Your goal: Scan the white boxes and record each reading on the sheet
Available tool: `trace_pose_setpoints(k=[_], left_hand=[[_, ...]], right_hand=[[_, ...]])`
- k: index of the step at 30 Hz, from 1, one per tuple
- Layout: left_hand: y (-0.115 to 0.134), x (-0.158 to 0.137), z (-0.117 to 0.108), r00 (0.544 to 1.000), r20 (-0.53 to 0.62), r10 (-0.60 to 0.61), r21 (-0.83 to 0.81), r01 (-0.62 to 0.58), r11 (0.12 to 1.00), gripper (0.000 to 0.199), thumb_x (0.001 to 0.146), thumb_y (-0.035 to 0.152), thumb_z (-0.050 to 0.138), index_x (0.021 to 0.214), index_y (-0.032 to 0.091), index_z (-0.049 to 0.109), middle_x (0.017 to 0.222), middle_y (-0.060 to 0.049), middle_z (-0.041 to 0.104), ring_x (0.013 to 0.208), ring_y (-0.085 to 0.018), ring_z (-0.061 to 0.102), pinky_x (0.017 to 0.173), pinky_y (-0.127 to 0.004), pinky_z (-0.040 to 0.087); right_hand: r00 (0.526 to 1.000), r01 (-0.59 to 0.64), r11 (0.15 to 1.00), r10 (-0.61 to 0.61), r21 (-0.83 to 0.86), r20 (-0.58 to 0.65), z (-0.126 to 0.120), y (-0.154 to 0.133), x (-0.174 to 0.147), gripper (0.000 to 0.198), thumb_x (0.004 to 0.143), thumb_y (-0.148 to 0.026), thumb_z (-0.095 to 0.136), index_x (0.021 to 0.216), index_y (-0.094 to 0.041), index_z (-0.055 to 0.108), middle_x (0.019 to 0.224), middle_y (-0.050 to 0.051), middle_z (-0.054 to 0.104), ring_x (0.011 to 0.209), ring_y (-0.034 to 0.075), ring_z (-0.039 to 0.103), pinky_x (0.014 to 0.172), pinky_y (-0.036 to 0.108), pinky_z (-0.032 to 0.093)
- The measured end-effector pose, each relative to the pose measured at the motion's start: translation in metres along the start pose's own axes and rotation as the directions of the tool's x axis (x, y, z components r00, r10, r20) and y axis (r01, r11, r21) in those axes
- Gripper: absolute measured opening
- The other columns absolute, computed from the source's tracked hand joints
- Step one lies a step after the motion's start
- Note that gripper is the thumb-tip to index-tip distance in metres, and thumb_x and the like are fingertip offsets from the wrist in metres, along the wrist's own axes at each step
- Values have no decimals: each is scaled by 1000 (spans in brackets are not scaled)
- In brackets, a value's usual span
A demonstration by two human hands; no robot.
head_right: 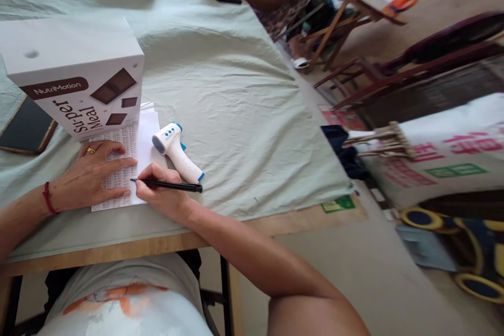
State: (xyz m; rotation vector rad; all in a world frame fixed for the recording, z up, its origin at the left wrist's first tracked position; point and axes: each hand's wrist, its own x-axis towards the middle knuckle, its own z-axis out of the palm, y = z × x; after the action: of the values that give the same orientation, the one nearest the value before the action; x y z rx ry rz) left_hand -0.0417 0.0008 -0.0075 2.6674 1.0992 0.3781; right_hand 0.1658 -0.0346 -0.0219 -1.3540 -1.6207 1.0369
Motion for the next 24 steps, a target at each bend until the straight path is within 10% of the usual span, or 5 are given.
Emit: trace_pose_setpoints(k=[24], left_hand=[[0,1,-1,999,40,-18,-11,18,1000,49,84,49,68,125,24,68,126,-17,56,115,-38,54,101,-58,39]], right_hand=[[994,102,988,-97,-115,51,-4,-3,0,8,74,-24,51,65,-24,51,59,-3,56,53,11,47,55,27,42]])
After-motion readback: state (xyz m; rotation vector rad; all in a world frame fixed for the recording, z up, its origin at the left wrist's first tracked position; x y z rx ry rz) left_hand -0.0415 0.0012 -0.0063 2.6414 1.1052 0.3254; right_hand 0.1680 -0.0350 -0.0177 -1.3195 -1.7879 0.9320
